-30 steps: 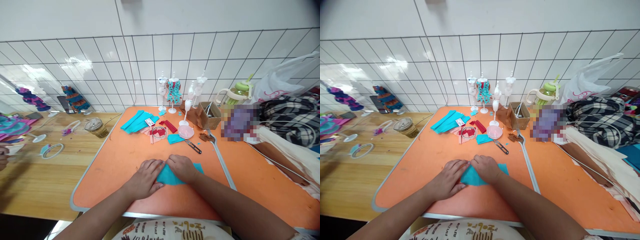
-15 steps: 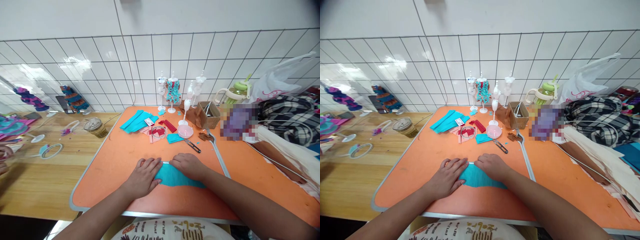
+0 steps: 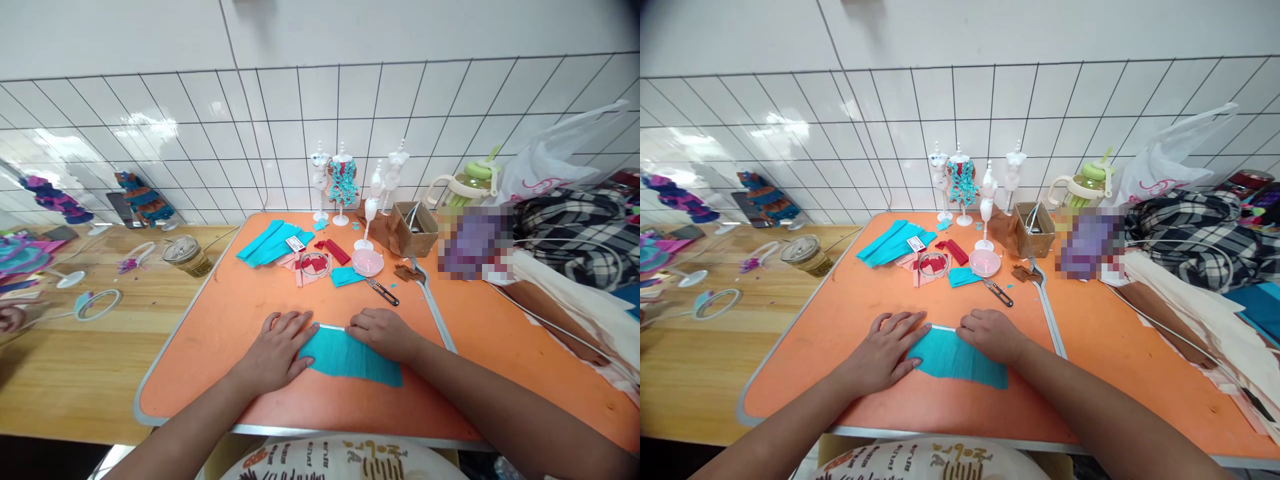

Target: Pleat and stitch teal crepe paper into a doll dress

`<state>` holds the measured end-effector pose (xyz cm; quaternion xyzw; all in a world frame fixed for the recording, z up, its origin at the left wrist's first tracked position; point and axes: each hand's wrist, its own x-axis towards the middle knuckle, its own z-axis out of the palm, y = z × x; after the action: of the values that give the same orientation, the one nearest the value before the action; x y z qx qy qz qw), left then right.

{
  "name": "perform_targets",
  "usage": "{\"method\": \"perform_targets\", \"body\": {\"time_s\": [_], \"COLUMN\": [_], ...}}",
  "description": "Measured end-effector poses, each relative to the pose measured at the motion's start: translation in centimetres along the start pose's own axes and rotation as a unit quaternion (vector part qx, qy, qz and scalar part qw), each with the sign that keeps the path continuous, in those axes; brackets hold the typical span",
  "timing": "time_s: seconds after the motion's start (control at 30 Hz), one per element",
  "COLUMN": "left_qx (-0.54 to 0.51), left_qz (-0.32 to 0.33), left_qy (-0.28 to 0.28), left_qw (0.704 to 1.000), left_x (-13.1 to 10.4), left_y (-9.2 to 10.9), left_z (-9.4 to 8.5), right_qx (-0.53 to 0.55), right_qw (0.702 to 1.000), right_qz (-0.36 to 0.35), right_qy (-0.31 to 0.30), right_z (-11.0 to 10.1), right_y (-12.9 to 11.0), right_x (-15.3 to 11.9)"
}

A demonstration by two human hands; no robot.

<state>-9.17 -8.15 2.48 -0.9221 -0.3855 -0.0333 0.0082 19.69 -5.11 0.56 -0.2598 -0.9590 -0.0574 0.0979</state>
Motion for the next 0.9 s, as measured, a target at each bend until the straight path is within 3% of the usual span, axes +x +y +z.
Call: {"method": "perform_targets", "body": {"time_s": [0.27, 0.53, 0.8, 0.9], "left_qx": [-0.005, 0.003, 0.005, -0.001], "left_qz": [0.003, 0.007, 0.001, -0.022], "left_qy": [-0.003, 0.005, -0.004, 0.006], "left_qw": [1.000, 1.000, 1.000, 1.000], "left_x": [0.0, 0.1, 0.1, 0.5], "left_y": [-0.2, -0.1, -0.2, 0.7], "left_z": [0.1, 0.4, 0.4, -0.1], "right_qx": [0.000, 0.024, 0.047, 0.050], "right_qw": [1.000, 0.993, 0.989, 0.988], "right_qz": [-0.003, 0.023, 0.028, 0.015], "right_qy": [-0.009, -0.115, -0.139, -0.143], "right_z": [-0.8, -2.1, -1.6, -2.0], "right_y": [-0.4, -2.2, -2.5, -2.4], "right_x": [-0.1, 0.5, 0.4, 0.8]}}
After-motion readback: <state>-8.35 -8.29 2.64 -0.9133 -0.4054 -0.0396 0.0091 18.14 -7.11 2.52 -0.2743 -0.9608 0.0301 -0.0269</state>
